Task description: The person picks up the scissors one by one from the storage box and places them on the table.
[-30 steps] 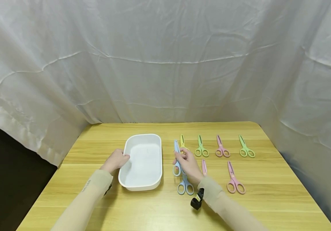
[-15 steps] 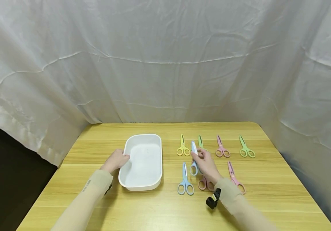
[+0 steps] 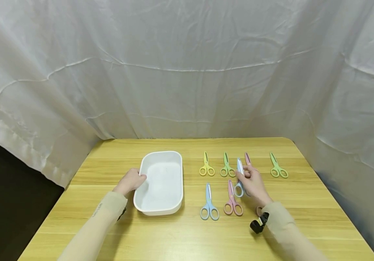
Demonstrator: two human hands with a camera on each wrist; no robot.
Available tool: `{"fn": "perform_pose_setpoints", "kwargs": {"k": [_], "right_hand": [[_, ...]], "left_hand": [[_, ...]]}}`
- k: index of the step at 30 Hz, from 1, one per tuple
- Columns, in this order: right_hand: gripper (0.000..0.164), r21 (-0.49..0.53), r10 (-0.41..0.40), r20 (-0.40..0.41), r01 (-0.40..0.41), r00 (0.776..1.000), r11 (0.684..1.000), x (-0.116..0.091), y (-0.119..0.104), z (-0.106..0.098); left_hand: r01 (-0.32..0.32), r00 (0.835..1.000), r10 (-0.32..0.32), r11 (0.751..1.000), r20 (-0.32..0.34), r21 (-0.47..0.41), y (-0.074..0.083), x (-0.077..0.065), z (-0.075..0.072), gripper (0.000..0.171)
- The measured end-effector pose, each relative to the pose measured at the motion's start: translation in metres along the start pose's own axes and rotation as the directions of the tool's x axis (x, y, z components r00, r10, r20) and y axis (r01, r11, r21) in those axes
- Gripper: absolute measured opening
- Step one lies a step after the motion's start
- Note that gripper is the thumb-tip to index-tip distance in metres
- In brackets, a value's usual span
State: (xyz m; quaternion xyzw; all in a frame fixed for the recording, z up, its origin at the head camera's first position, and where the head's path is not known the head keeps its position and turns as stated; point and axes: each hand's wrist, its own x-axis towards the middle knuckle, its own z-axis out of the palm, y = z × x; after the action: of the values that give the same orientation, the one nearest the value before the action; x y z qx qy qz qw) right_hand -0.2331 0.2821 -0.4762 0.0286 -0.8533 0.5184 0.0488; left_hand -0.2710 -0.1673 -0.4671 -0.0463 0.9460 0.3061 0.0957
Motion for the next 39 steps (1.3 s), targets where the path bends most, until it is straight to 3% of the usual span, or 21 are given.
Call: {"fn": "perform_pose_setpoints", "kwargs": {"k": [15, 19, 24, 29, 39], "right_hand": [[0.054, -0.016, 0.148, 0.052, -0.147, 0.988, 0.989, -0.013, 0.021, -0.047], [0.047, -0.026, 0.135, 0.1, -0.133, 0.986, 0.991, -0.016, 0.03, -0.061], [0.04, -0.127, 0.104, 0.152, -0.085, 0.983, 0.988, -0.02, 0.04, -0.078], [0.04, -0.231, 0.131, 0.161, -0.092, 0.978, 0.969, -0.023, 0.051, -0.094], [0.035, -0.322, 0.157, 0.214, -0.082, 0.964, 0.943, -0.026, 0.065, -0.115]], "left_hand": [[0.01, 1.0, -0.01, 1.0, 0.001, 0.013, -0.002, 0.002, 0.001, 0.037], [0.009, 1.0, -0.009, 1.0, 0.003, 0.012, -0.002, 0.003, 0.001, 0.038], [0.007, 1.0, -0.008, 1.0, 0.01, 0.008, -0.002, 0.001, 0.0, 0.039], [0.003, 1.0, -0.003, 1.0, 0.009, 0.016, -0.002, 0.001, 0.0, 0.039], [0.011, 1.0, -0.011, 1.0, 0.013, 0.006, 0.0, 0.0, -0.001, 0.04]]}}
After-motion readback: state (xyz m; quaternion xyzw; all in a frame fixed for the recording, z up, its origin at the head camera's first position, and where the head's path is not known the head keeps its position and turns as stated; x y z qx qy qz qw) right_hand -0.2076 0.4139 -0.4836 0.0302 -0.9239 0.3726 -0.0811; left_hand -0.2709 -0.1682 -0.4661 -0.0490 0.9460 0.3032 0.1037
